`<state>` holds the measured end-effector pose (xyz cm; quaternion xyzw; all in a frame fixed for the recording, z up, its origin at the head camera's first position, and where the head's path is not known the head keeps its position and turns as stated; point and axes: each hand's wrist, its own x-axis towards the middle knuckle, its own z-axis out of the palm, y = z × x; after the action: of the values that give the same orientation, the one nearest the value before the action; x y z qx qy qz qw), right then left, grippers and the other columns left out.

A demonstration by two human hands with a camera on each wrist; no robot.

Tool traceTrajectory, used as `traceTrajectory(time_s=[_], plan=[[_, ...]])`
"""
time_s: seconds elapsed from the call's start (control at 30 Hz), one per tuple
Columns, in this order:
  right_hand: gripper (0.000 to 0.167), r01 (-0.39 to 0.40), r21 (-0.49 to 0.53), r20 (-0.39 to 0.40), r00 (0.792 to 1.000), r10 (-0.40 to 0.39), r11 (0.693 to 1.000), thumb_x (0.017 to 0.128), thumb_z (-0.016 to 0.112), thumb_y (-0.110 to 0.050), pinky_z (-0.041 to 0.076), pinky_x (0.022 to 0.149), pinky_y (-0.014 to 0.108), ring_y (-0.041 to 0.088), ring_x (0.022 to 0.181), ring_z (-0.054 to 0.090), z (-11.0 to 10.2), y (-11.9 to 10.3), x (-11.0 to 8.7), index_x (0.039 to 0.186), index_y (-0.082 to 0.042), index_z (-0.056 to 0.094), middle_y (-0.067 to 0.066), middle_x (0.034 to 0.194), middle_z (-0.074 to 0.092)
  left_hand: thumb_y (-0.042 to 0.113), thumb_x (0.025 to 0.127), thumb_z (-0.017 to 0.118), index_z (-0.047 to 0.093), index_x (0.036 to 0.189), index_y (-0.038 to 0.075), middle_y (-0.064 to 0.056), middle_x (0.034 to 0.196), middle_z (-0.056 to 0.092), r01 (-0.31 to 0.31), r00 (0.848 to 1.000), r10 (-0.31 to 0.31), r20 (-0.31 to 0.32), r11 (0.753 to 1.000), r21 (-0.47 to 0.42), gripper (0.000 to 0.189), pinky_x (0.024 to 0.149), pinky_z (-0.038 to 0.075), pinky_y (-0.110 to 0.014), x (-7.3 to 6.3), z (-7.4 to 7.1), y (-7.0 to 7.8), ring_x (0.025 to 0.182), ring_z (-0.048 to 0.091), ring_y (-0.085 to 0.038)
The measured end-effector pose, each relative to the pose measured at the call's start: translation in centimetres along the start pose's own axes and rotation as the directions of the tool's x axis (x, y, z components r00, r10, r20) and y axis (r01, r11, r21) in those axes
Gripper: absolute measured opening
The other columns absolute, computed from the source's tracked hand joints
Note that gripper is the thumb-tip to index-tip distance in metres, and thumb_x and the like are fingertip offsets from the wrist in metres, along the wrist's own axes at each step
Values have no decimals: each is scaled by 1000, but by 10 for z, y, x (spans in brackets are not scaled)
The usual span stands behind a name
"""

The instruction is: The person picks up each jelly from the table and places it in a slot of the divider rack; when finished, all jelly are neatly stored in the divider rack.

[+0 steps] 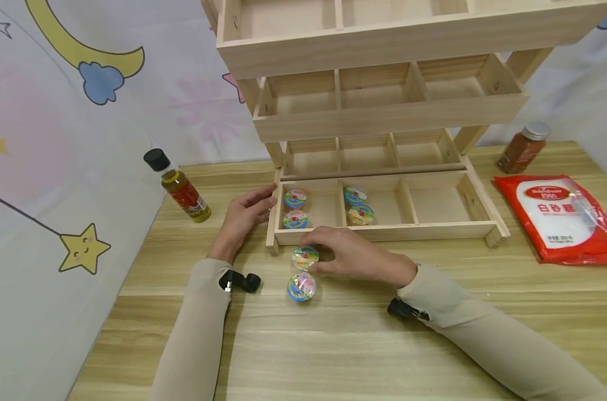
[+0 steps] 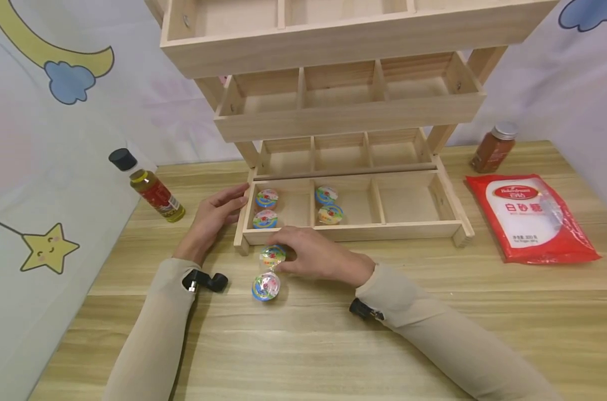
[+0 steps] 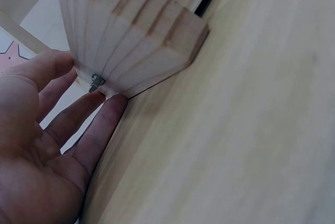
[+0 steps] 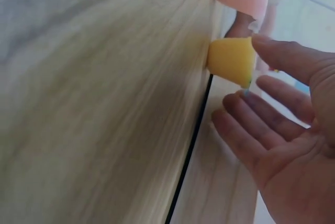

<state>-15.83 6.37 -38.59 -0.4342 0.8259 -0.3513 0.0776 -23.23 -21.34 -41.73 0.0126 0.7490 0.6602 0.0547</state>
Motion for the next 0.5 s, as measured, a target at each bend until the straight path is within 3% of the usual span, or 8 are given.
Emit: traceTrajectory(time_s=[0.23,0.5], plan=[[43,-8,-34,-6,1000,8,999,96,83,-16,50,111,41,26,127,63,2,0,1,134,-2,68,10,135,69,21,106,70,62,150,8,-9,150,61,-1,1000,0,-5,1000,-17,47,91,60,-27,0,0,0,130,62,-23],[43,-16,-50,-16,1000,16,999,95,83,-17,55,99,37,19,110,66,4,1,1,132,-2,69,8,128,70,22,106,70,62,150,9,-10,150,61,1,1000,-1,-1,1000,-12,47,91,60,-27,0,0,0,130,62,-23]])
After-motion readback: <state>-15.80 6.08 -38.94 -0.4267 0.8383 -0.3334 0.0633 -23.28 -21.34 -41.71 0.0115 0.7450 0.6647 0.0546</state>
